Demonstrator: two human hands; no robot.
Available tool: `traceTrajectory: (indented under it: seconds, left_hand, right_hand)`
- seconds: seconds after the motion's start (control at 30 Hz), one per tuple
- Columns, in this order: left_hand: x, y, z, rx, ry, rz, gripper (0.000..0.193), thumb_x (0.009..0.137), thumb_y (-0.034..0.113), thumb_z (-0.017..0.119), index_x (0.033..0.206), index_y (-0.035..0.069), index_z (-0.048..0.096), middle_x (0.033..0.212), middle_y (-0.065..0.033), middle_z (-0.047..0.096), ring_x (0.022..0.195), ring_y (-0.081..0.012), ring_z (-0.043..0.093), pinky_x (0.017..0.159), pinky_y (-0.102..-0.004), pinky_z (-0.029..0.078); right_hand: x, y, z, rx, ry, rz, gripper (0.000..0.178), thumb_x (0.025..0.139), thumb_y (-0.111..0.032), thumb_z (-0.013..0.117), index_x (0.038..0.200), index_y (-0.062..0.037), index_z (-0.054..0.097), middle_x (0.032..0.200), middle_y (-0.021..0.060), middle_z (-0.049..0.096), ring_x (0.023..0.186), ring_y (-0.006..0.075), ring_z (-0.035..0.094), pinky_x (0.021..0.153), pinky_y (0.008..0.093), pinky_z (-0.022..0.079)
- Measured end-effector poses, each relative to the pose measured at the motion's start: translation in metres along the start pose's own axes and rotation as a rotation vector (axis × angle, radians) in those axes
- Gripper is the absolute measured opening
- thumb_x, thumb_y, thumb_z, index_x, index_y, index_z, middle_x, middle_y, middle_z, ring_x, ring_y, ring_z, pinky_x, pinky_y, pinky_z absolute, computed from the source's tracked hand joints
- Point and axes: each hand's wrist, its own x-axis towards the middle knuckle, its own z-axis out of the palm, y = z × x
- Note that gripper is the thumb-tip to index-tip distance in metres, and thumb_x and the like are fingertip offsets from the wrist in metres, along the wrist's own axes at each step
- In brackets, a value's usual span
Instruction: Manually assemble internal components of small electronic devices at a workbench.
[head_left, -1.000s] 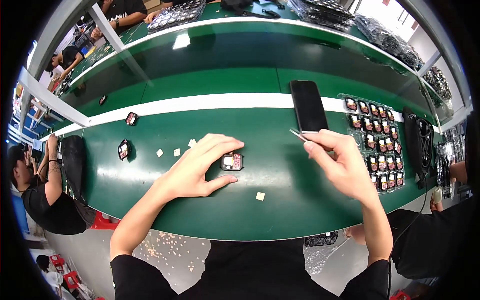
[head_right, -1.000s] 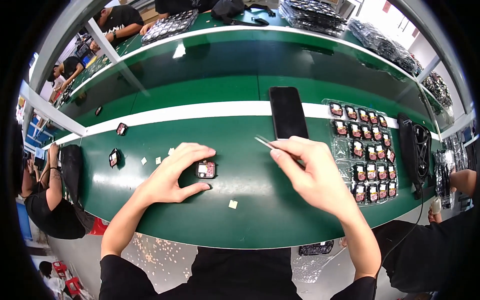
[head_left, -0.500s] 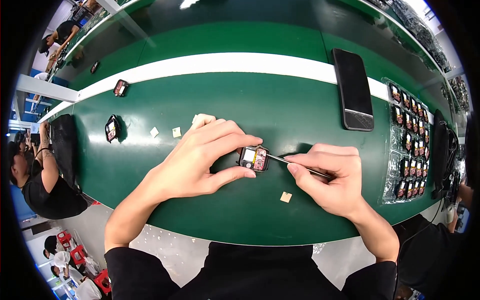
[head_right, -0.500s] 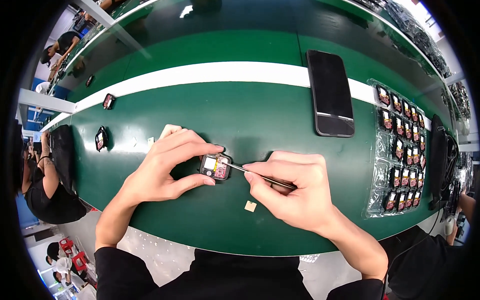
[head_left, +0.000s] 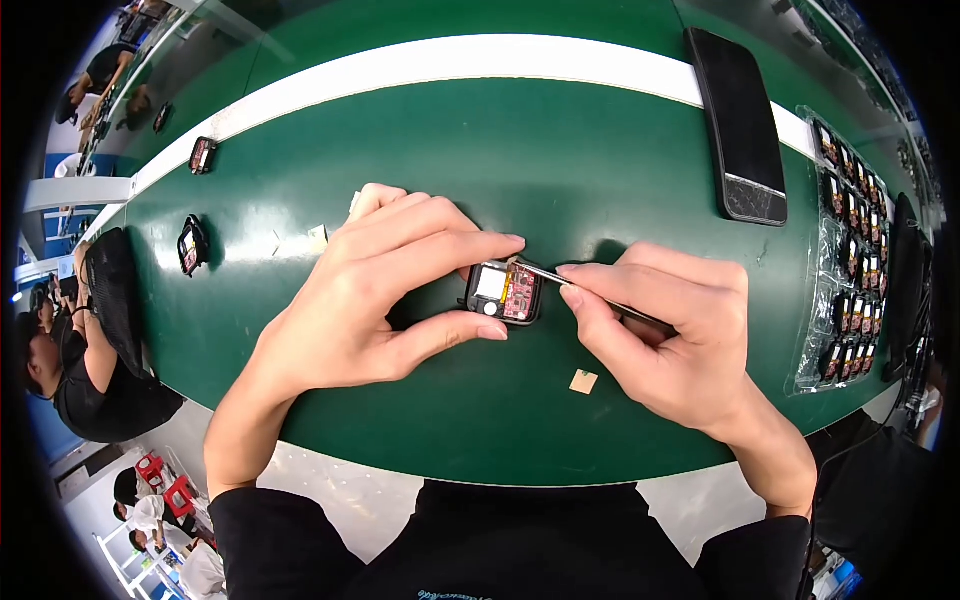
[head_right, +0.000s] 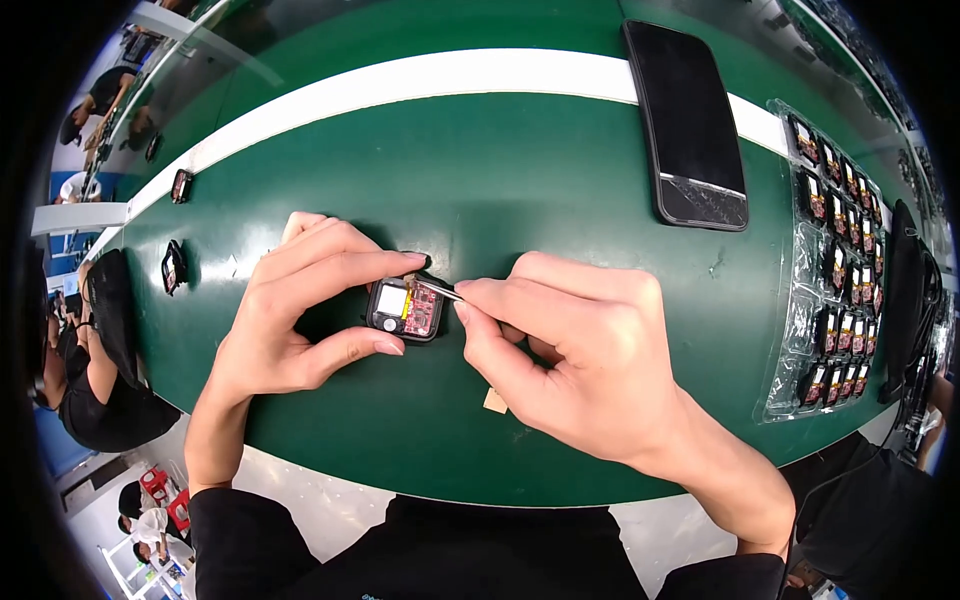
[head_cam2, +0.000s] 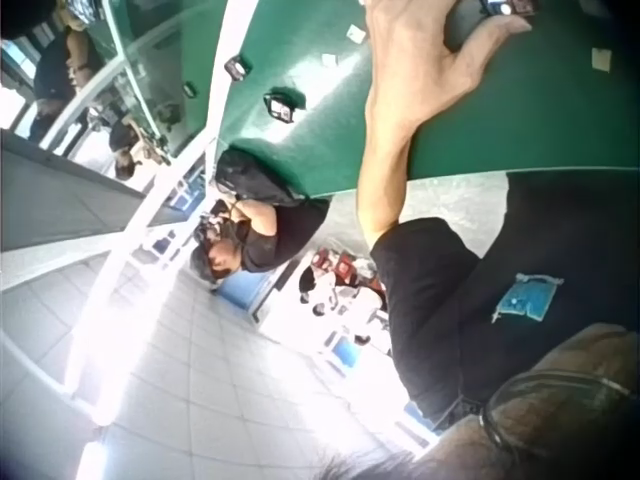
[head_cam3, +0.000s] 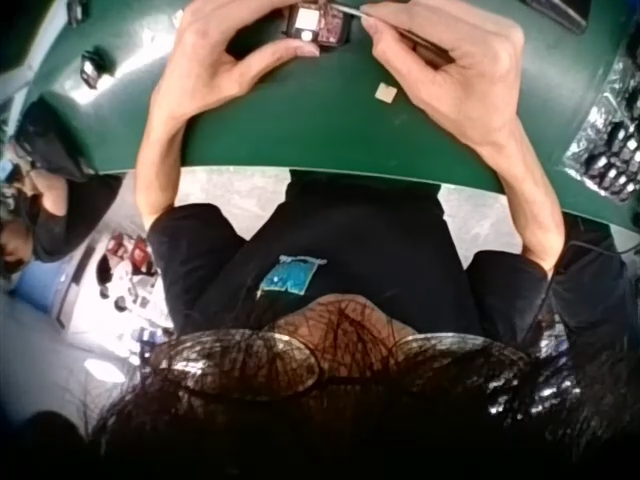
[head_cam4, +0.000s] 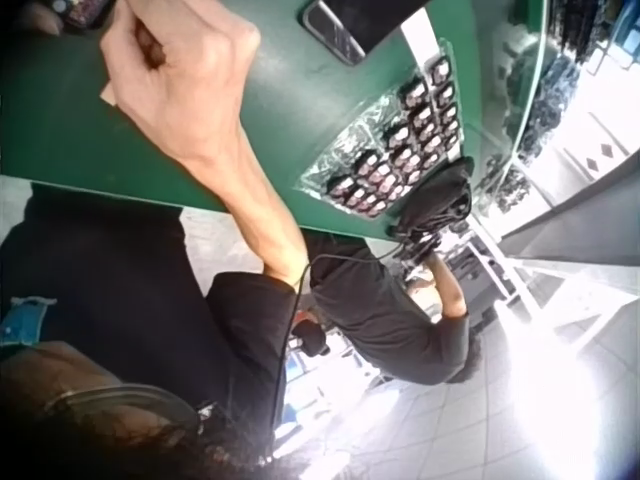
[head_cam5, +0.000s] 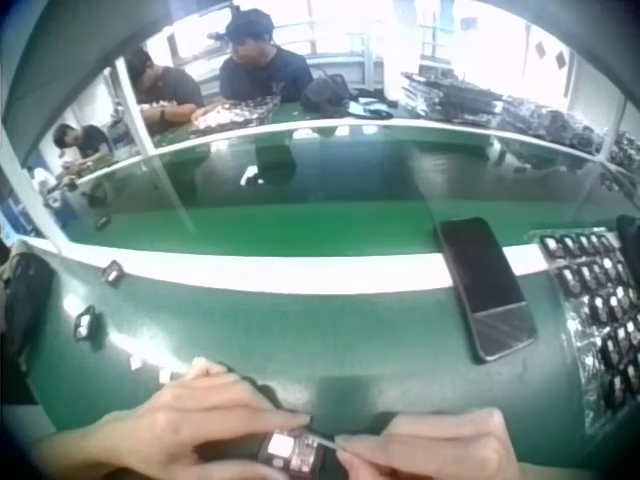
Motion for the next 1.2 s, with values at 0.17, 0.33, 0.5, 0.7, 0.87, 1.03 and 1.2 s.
traceTrajectory:
  seconds: [0.17, 0.33, 0.5, 0.7, 0.87, 1.03, 1.2]
  left_hand:
    - [-0.001, 0.002, 0.002, 0.028, 0.027, -0.007, 0.061, 0.077, 0.032, 0.098, 0.129, 0.005, 0.08, 0.1, -0.0078, 0.076, 0.09, -0.026, 0.068, 0.092, -0.039, 0.046]
    - [0.0, 0.003, 0.006, 0.054, 0.066, 0.014, 0.062, 0.074, 0.031, 0.1, 0.128, 0.005, 0.081, 0.098, -0.0072, 0.076, 0.087, -0.0253, 0.069, 0.09, -0.0387, 0.048]
    - [0.001, 0.004, 0.007, 0.064, 0.079, 0.012, 0.063, 0.072, 0.029, 0.101, 0.126, 0.004, 0.082, 0.095, -0.0064, 0.074, 0.085, -0.0236, 0.068, 0.087, -0.0378, 0.049]
    - [0.001, 0.003, 0.006, 0.043, 0.073, -0.016, 0.064, 0.07, 0.031, 0.102, 0.125, 0.004, 0.082, 0.085, -0.0033, 0.066, 0.074, -0.0206, 0.053, 0.081, -0.0363, 0.045]
    - [0.002, 0.004, 0.001, -0.012, 0.045, -0.048, 0.053, 0.078, 0.026, 0.099, 0.124, 0.007, 0.08, 0.087, -0.0038, 0.07, 0.072, -0.02, 0.057, 0.081, -0.0346, 0.045]
    - [0.001, 0.003, 0.002, 0.0, 0.064, -0.027, 0.053, 0.078, 0.026, 0.1, 0.123, 0.007, 0.08, 0.086, -0.003, 0.07, 0.07, -0.0195, 0.056, 0.079, -0.0341, 0.044]
    - [0.0, 0.003, 0.007, 0.011, 0.104, -0.038, 0.062, 0.069, 0.026, 0.103, 0.123, 0.005, 0.082, 0.078, -0.0015, 0.059, 0.071, -0.018, 0.05, 0.077, -0.0347, 0.043]
  right_hand:
    - [0.0, -0.006, -0.002, 0.025, 0.014, 0.023, 0.013, 0.086, 0.003, 0.085, 0.1, 0.003, 0.083, 0.068, 0.0048, 0.067, 0.048, 0.0116, 0.06, 0.044, 0.0279, 0.041]
    - [-0.004, -0.002, 0.007, -0.039, 0.068, -0.032, 0.014, 0.085, 0.002, 0.086, 0.098, 0.0027, 0.082, 0.068, 0.0058, 0.065, 0.049, 0.0145, 0.059, 0.044, 0.0294, 0.041]
    - [-0.004, -0.001, 0.011, -0.077, 0.094, -0.069, 0.015, 0.085, 0.002, 0.086, 0.099, 0.0028, 0.08, 0.07, 0.0069, 0.066, 0.05, 0.0161, 0.059, 0.044, 0.0311, 0.042]
    - [-0.002, -0.002, 0.007, 0.072, 0.053, -0.013, 0.015, 0.091, 0.004, 0.082, 0.106, 0.0023, 0.085, 0.066, 0.0048, 0.064, 0.053, 0.0103, 0.055, 0.049, 0.0284, 0.036]
    - [-0.002, -0.005, 0.002, 0.101, 0.052, 0.08, 0.013, 0.092, 0.002, 0.082, 0.105, 0.0028, 0.085, 0.065, 0.0037, 0.063, 0.052, 0.0081, 0.052, 0.05, 0.0274, 0.033]
    - [-0.001, -0.009, -0.001, 0.088, 0.049, 0.113, 0.012, 0.091, 0.001, 0.083, 0.103, 0.0032, 0.085, 0.064, 0.0031, 0.062, 0.052, 0.0075, 0.052, 0.049, 0.027, 0.033]
    - [-0.004, -0.005, 0.005, 0.048, 0.062, 0.052, 0.012, 0.089, 0.002, 0.083, 0.101, 0.0036, 0.084, 0.064, 0.0032, 0.062, 0.052, 0.0072, 0.052, 0.049, 0.0267, 0.033]
